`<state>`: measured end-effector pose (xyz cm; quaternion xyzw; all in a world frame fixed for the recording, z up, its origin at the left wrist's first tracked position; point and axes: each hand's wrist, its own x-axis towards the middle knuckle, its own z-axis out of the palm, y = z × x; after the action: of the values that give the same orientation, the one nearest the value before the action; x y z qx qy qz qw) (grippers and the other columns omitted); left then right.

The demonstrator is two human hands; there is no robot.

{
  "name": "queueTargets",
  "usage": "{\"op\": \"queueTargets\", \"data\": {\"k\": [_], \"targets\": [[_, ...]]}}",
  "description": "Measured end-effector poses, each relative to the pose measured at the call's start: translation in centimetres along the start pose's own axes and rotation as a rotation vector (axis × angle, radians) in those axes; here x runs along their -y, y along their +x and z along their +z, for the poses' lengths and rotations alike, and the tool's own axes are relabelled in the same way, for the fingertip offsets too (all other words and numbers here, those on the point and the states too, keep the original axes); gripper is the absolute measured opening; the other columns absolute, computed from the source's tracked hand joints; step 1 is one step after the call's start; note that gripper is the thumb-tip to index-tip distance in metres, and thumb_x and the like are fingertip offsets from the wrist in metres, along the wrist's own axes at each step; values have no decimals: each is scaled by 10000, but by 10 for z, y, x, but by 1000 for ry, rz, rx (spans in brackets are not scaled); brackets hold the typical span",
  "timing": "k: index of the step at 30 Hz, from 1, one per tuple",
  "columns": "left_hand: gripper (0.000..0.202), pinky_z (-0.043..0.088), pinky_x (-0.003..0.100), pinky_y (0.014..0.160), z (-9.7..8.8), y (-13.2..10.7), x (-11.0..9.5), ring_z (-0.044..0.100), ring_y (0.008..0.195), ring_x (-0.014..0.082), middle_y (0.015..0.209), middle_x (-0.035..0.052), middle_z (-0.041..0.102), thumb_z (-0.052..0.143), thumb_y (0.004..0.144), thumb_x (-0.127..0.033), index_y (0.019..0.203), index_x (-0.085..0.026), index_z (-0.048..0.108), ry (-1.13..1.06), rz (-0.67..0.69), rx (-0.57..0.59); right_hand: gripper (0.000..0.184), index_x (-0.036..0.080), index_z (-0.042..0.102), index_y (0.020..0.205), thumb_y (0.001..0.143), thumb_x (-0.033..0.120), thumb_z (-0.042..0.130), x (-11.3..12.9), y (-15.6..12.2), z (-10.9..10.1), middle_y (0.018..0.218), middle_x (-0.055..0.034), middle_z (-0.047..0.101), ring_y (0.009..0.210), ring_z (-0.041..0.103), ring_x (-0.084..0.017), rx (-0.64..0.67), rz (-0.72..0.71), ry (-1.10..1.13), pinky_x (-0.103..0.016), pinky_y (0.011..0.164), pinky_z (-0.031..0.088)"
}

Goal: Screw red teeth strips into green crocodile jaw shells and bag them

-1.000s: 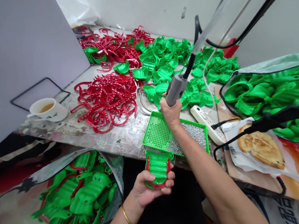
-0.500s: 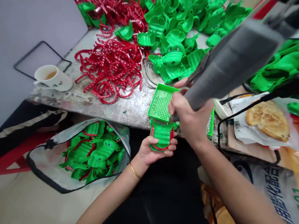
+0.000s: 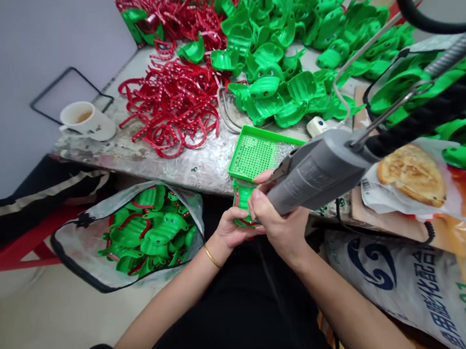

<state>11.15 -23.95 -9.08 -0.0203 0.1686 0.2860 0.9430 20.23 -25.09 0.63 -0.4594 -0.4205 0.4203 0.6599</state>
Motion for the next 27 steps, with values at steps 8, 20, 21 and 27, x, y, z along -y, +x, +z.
{"op": "queueTargets", "data": {"k": [8, 20, 21, 27], "targets": [[310, 457, 419, 802, -13, 5, 2, 622, 716, 191, 781, 53, 679, 543, 590, -87, 881, -122, 644, 35, -18, 2, 188, 196, 542, 940, 780, 208, 640, -7, -5, -1, 556, 65, 490, 441, 484, -98, -43, 14, -51, -246, 457, 413], [479, 490, 418, 776, -15, 6, 2, 642, 757, 217, 882, 95, 692, 531, 638, -138, 1109, -84, 595, 53, -33, 44, 159, 257, 513, 908, 805, 243, 633, -15, -14, -5, 548, 70, 455, 431, 478, -117, -6, -50, -33, -271, 425, 424], [480, 495, 413, 773, -15, 6, 2, 646, 766, 220, 895, 99, 693, 533, 642, -141, 1115, -83, 593, 46, -34, 59, 159, 258, 510, 909, 807, 235, 630, -15, -15, -5, 541, 72, 453, 424, 472, -117, -6, -62, -32, -271, 417, 420], [501, 490, 424, 799, -12, 5, 2, 648, 790, 225, 955, 116, 686, 516, 667, -154, 1161, -83, 563, -4, -26, 80, 161, 246, 514, 894, 794, 165, 611, -16, -17, -3, 559, 71, 473, 409, 439, -100, -2, -127, 0, -279, 442, 431]]}}
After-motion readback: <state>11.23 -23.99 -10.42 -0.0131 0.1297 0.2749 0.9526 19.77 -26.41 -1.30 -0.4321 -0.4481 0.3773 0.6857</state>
